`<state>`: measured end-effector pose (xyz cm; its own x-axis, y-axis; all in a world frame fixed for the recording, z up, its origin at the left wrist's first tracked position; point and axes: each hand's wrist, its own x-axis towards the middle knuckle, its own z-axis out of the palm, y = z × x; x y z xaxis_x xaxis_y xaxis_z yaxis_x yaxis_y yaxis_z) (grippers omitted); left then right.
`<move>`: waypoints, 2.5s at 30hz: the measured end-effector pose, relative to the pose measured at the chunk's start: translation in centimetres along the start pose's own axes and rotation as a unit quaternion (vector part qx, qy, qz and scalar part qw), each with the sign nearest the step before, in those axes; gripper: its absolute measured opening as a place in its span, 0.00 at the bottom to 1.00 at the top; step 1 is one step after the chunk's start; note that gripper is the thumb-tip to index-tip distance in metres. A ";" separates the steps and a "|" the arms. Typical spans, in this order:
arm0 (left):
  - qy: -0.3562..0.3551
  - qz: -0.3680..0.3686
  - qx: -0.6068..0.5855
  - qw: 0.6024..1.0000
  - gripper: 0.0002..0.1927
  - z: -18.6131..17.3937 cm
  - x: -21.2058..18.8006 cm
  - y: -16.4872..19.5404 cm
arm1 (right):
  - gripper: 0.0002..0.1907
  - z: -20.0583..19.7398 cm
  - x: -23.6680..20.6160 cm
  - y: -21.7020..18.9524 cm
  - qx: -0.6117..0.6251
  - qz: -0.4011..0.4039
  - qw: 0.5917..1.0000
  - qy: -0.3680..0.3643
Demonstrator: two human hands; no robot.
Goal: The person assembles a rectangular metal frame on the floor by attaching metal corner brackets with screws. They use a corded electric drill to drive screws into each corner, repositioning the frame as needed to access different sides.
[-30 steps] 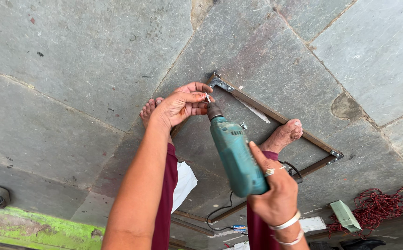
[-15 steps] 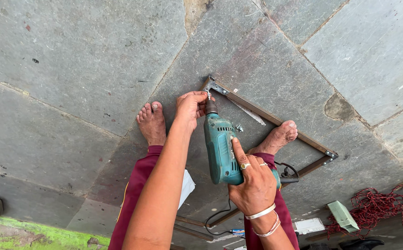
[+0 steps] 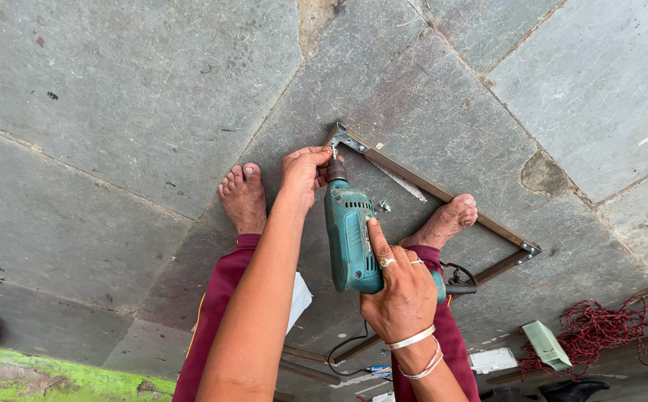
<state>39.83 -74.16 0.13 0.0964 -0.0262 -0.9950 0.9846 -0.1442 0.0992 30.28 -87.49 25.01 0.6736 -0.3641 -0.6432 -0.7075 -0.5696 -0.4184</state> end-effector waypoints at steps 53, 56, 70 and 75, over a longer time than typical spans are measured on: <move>0.041 -0.077 0.155 0.984 0.38 5.2 -13.1 3.6 | 0.50 -0.7 3.1 -2.4 -0.034 0.055 0.998 -0.001; 0.082 -0.024 0.217 0.973 0.33 4.8 -13.5 1.3 | 0.52 -0.2 2.1 -1.1 0.016 0.045 0.999 -0.023; 0.123 0.121 0.578 0.797 0.21 3.6 -4.9 -10.0 | 0.47 -6.0 -2.3 10.3 -0.011 0.248 0.949 -0.196; 0.064 0.144 0.673 0.723 0.14 4.8 -3.4 -13.0 | 0.51 -5.7 -2.5 10.9 -0.024 0.316 0.919 -0.234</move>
<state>25.95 -76.98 2.29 0.3671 -0.1674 -0.9150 -0.1047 -0.9849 0.1382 22.09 -96.97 25.75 -0.0418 -0.2831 -0.9582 -0.9084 -0.3885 0.1545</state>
